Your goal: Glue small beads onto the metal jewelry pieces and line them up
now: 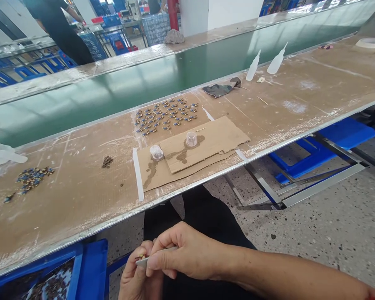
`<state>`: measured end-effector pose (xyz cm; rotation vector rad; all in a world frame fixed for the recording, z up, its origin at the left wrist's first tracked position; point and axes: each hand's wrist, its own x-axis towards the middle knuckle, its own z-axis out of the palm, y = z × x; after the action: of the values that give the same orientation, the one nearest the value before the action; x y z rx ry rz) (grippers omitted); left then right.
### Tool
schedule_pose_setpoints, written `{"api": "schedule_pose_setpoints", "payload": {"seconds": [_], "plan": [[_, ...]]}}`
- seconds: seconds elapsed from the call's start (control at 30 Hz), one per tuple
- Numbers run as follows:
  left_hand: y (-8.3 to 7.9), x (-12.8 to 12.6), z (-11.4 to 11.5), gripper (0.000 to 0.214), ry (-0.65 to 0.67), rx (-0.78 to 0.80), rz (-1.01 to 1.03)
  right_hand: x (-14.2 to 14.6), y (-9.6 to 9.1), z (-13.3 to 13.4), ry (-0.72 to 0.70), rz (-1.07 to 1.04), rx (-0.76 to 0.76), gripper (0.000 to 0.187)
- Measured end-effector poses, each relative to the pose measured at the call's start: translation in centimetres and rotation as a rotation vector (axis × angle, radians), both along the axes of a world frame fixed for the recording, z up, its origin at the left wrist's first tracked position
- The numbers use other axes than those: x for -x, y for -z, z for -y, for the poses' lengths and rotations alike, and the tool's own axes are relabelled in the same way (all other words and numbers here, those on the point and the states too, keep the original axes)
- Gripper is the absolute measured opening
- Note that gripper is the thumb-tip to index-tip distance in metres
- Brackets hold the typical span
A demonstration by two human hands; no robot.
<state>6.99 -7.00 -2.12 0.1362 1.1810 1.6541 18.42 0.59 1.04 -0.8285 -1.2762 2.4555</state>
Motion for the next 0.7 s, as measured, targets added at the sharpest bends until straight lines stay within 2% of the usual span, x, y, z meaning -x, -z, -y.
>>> {"api": "schedule_pose_setpoints", "payload": {"seconds": [0.2,0.3,0.4,0.57,0.7], "plan": [[0.2,0.0,0.0,0.023,-0.012,-0.023,-0.011,0.3,0.1,0.2,0.057,0.001,0.071,0.019],[0.0,0.2,-0.1,0.023,-0.037,-0.032,0.02,0.1,0.2,0.0,0.163,0.027,0.136,0.025],[-0.4,0.7,-0.4,0.022,-0.057,0.024,0.081,-0.7,0.1,-0.4,0.297,-0.031,0.17,0.03],[-0.2,1.8,-0.9,0.026,-0.096,0.158,0.081,-3.1,-0.1,-1.9,0.552,-0.062,0.069,0.029],[0.1,2.4,-1.2,0.026,-0.086,0.174,0.084,-6.5,0.0,-4.7,0.801,0.03,-0.128,0.026]]}}
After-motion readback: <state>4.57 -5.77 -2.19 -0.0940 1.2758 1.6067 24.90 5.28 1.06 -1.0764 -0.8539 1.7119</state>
